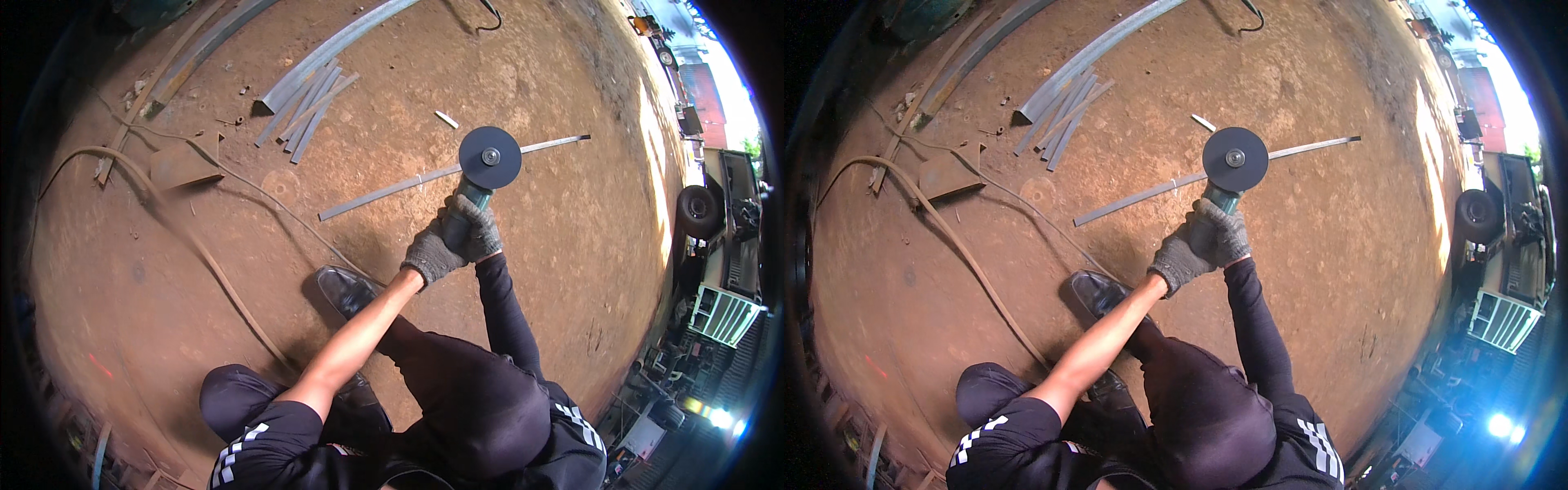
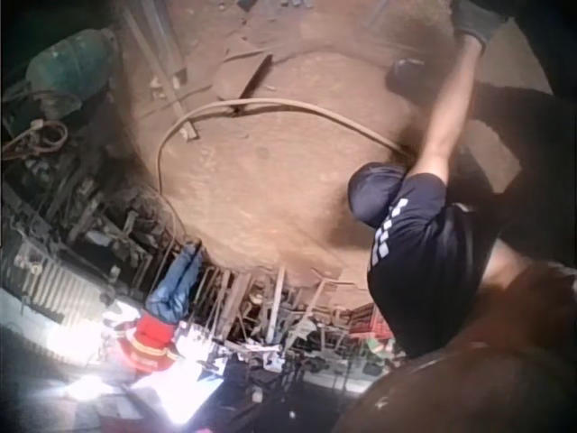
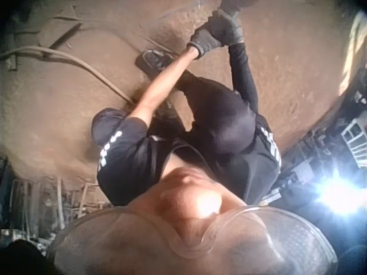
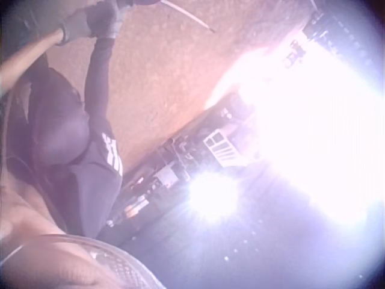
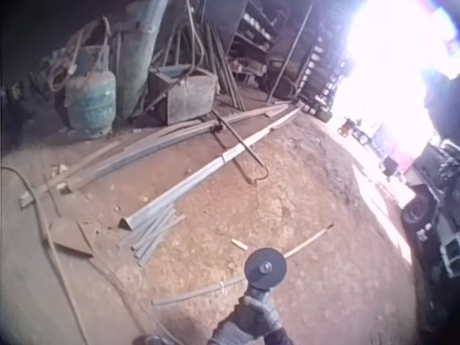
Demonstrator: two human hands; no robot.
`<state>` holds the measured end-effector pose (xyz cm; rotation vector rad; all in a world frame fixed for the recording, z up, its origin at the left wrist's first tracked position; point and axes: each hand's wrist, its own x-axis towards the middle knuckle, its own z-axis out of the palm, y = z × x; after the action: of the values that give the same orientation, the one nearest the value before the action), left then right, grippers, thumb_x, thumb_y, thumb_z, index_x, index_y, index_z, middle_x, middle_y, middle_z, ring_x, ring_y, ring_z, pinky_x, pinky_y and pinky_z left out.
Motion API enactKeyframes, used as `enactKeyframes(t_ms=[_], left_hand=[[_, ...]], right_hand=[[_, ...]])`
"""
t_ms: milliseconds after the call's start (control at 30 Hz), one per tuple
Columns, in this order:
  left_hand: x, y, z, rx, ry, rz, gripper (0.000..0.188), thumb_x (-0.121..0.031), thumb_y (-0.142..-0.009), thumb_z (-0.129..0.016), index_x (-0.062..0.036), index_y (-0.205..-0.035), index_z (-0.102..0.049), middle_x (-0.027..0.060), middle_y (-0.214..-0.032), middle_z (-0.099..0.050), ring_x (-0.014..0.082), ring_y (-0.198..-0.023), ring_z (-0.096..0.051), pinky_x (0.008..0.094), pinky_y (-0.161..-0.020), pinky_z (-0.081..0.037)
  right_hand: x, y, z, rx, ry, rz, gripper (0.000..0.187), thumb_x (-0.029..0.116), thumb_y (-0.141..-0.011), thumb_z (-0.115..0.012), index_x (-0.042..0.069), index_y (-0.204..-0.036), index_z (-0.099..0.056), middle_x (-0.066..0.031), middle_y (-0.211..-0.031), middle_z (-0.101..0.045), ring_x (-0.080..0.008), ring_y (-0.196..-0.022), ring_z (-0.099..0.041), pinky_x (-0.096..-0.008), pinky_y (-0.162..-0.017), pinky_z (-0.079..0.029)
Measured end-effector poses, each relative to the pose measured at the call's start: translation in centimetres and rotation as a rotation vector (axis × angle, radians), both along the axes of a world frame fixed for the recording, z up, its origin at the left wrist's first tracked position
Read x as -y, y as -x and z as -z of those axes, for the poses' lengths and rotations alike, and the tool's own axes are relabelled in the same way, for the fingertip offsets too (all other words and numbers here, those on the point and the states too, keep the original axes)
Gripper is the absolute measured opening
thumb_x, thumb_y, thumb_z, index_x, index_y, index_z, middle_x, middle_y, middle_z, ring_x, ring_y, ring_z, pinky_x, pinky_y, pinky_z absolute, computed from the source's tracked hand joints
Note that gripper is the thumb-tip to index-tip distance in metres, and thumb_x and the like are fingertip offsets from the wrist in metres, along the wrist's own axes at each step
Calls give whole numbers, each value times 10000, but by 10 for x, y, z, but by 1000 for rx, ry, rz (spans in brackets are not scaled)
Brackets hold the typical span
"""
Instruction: The person kneels on the ground and uses an angle grinder to cut metal rods into shorter pieces. They repeatedly position the rods, cut them, and set the cut pieces aside on the floor.
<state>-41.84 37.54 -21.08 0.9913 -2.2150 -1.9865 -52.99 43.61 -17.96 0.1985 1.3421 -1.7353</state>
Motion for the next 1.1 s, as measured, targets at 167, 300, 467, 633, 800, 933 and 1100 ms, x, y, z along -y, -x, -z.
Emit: enactKeyframes(t_ms=[167,300,467,633,800,933,1100], left_hand=[[-5,4,-6,87,5,64,780,-475,-631,-877,-35,-1198,-574,197,-1026,-720,348,-980,-715,436,-826,-584],[10,7,-5,137,-1,384,981,-575,-633,-844,-31,-1368,-489,260,-1201,-666,381,-1128,-660,453,-942,-540],[69,-3,-6,0,365,906,952,-665,-725,-757,-167,-1482,-468,232,-1338,-612,381,-1250,-588,445,-1044,-476],[99,-59,46,-110,570,451,719,-543,-857,-685,-103,-1409,-552,198,-1273,-639,372,-1214,-590,437,-1030,-460],[162,-84,92,55,1258,423,699,-519,-909,-601,-197,-1508,-441,101,-1651,-269,290,-1535,-213,620,-1172,-225],[158,-94,99,204,1174,682,779,-589,-915,-544,-244,-1574,-314,28,-1696,-127,248,-1564,-88,700,-1155,-126],[157,-126,83,334,1084,756,945,-690,-880,-514,-230,-1625,-157,28,-1707,-53,250,-1571,-3,688,-1172,-71]], right_hand=[[-6,4,0,-235,-159,-42,292,118,-777,-783,-4,-1020,-676,-111,-873,-712,-238,-754,-715,-372,-695,-588],[-15,16,4,-353,-306,-50,273,137,-760,-787,-16,-967,-697,-103,-823,-718,-215,-714,-711,-341,-662,-579],[-22,15,13,-356,-483,-151,265,170,-743,-810,-6,-900,-691,-87,-759,-701,-196,-653,-691,-343,-607,-564],[-20,8,23,-756,-706,-271,388,190,-686,-845,-9,-971,-673,-111,-809,-706,-216,-708,-683,-366,-661,-554],[-20,11,23,-865,-805,-333,451,201,-679,-854,3,-1038,-668,-132,-896,-726,-248,-785,-703,-383,-735,-561],[-23,19,18,-871,-844,-355,491,243,-688,-862,-7,-1062,-666,-173,-954,-734,-292,-879,-722,-401,-793,-557],[-27,26,33,-949,-966,-468,533,308,-696,-861,-3,-1081,-663,-186,-979,-732,-323,-909,-718,-418,-830,-550]])
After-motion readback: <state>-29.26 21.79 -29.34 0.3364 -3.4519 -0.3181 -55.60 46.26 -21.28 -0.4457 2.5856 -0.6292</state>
